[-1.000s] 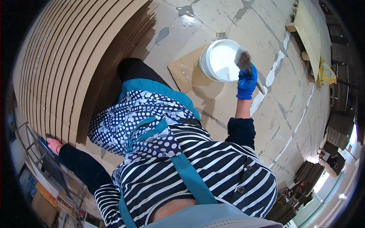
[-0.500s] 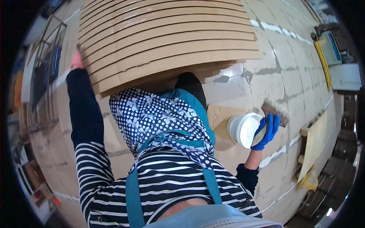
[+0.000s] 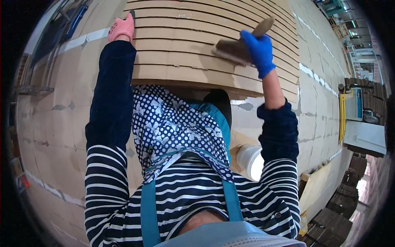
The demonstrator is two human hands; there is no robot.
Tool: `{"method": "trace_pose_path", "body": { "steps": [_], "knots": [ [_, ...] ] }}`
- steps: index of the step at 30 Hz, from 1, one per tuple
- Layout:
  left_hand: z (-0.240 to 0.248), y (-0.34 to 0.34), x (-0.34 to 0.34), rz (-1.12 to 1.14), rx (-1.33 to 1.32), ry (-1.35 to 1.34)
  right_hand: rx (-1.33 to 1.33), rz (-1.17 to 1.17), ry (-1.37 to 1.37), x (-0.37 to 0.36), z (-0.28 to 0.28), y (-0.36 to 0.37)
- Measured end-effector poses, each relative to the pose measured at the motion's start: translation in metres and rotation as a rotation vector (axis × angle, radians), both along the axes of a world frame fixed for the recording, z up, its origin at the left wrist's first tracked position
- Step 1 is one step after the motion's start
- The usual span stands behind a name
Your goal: Applying a liquid finish or varnish to curved wooden slats using a large brush.
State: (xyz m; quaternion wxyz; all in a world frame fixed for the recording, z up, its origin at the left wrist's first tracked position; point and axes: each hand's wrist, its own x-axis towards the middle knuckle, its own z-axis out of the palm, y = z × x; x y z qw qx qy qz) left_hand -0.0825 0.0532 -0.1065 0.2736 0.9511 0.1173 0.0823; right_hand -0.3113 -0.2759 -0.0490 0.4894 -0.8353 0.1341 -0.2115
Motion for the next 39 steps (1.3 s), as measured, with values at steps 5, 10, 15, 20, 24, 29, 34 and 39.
{"method": "trace_pose_path", "body": {
  "steps": [5, 10, 15, 20, 24, 29, 34, 39],
  "knots": [
    [0.012, 0.005, -0.011, 0.013, 0.008, 0.056, 0.104, 0.204, 0.191, 0.012, -0.003, 0.009],
    [0.016, -0.007, -0.009, -0.067, -0.036, 0.089, -0.060, 0.188, -0.325, 0.122, 0.030, -0.001],
    [-0.003, 0.005, -0.007, -0.008, -0.037, -0.026, -0.049, 0.206, -0.040, 0.070, 0.003, 0.067],
    [0.010, 0.007, -0.012, -0.021, -0.047, 0.069, 0.015, 0.321, 0.117, 0.039, 0.011, 0.090],
    [0.015, -0.004, -0.010, -0.072, -0.087, 0.098, -0.279, 0.199, -0.196, 0.131, 0.047, 0.068],
    [0.011, 0.000, -0.016, -0.057, -0.102, 0.073, -0.689, 0.129, -0.112, 0.109, 0.014, 0.088],
    [0.007, 0.013, -0.021, -0.026, -0.066, 0.071, -0.441, 0.492, -0.023, 0.010, 0.015, 0.136],
    [0.015, 0.001, -0.014, -0.041, -0.081, 0.025, -0.772, 0.185, -0.231, 0.131, 0.053, 0.085]
  ]
}}
